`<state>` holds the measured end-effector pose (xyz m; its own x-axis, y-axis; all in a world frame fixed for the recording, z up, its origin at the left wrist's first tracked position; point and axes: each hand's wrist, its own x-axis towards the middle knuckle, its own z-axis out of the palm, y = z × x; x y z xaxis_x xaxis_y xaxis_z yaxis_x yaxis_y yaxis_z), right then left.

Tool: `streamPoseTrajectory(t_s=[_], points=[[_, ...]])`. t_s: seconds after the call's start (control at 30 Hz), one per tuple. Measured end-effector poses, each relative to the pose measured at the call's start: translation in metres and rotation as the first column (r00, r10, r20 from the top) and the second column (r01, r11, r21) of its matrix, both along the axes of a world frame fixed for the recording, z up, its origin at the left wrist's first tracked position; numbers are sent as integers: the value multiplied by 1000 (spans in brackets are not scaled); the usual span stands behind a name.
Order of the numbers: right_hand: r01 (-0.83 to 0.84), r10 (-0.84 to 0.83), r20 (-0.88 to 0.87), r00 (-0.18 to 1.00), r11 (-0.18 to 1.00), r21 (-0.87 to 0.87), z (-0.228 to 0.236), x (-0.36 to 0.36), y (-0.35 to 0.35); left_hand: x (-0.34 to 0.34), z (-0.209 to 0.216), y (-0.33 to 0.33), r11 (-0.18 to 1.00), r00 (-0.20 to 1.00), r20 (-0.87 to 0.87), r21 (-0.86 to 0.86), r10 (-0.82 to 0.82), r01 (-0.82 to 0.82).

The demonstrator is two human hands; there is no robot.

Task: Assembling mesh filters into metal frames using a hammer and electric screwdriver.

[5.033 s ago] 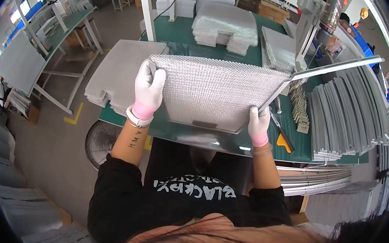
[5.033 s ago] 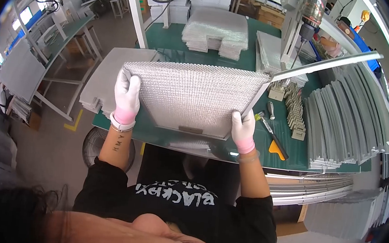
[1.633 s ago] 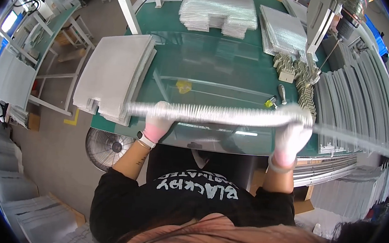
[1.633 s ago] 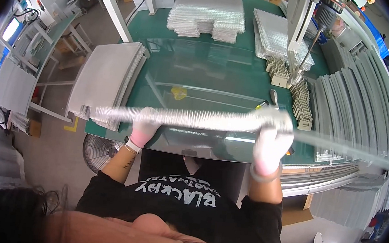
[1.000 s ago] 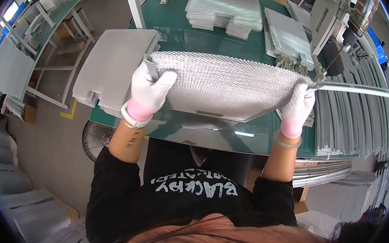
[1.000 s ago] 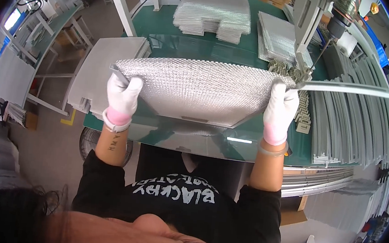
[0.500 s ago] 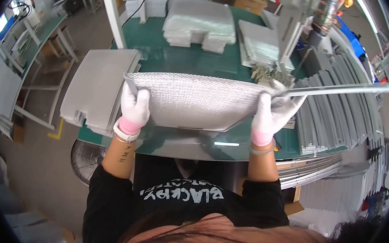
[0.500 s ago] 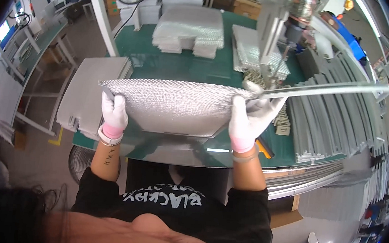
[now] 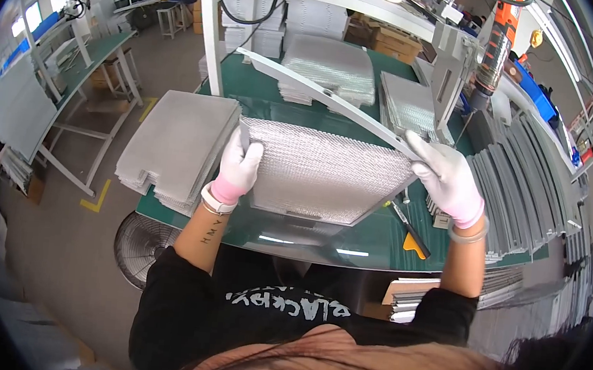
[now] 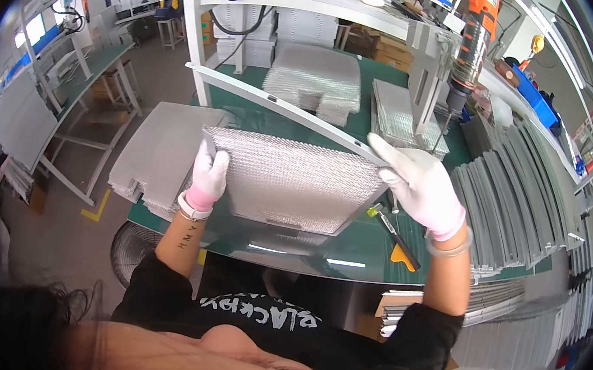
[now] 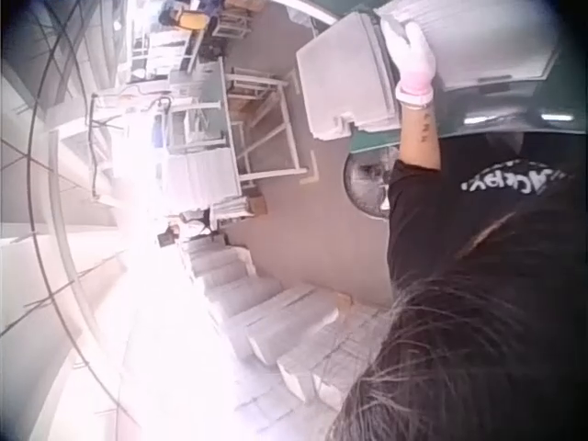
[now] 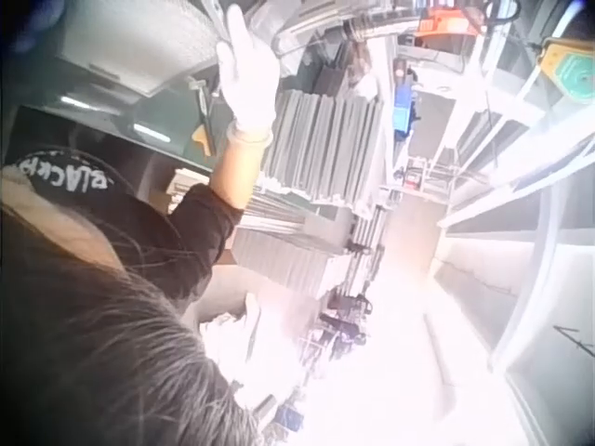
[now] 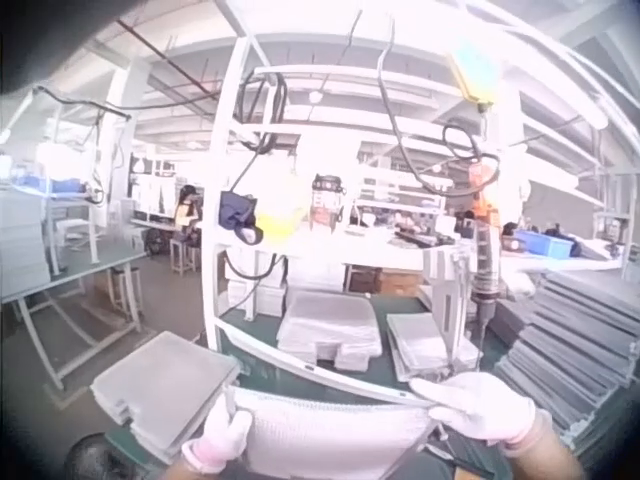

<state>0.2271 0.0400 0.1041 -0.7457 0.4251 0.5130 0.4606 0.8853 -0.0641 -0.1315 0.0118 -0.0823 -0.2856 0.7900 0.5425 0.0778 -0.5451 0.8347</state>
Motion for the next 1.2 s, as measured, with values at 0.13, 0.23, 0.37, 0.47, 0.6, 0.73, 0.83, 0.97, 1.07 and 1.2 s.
streamPoseTrajectory(t_s=[0.13,0.23,0.37,0.47,0.6,0.73,0.83,0.97,1.07,1.2], points=[[-189,195,102,976,980,-63,17,-7,8,-4,10,-8,997,998,-18,-45,-61,60],[-199,208,125,970,977,-82,16,-18,10,-10,28,-15,994,985,-133,-36,-108,104],[-249,264,45,963,945,-213,19,-40,4,-23,70,-28,955,916,-283,-175,-283,241],[-300,326,233,916,943,-143,25,-51,6,-11,80,-34,978,955,-222,-113,-198,177],[-264,311,182,933,934,-240,22,-77,1,9,79,-27,989,978,-194,109,-73,95],[-394,401,67,914,914,-96,7,-98,5,5,68,-26,982,984,-176,173,-41,72],[-350,387,237,891,919,-182,16,-95,5,5,56,-16,918,999,-43,397,2,15],[-370,408,149,901,900,-231,11,-98,10,19,55,-18,953,984,144,267,108,-144],[-399,430,105,897,888,-229,10,-98,10,30,70,-19,937,955,292,319,45,-142],[-387,415,77,907,890,-239,7,-97,11,19,53,-4,859,963,125,437,237,-268]])
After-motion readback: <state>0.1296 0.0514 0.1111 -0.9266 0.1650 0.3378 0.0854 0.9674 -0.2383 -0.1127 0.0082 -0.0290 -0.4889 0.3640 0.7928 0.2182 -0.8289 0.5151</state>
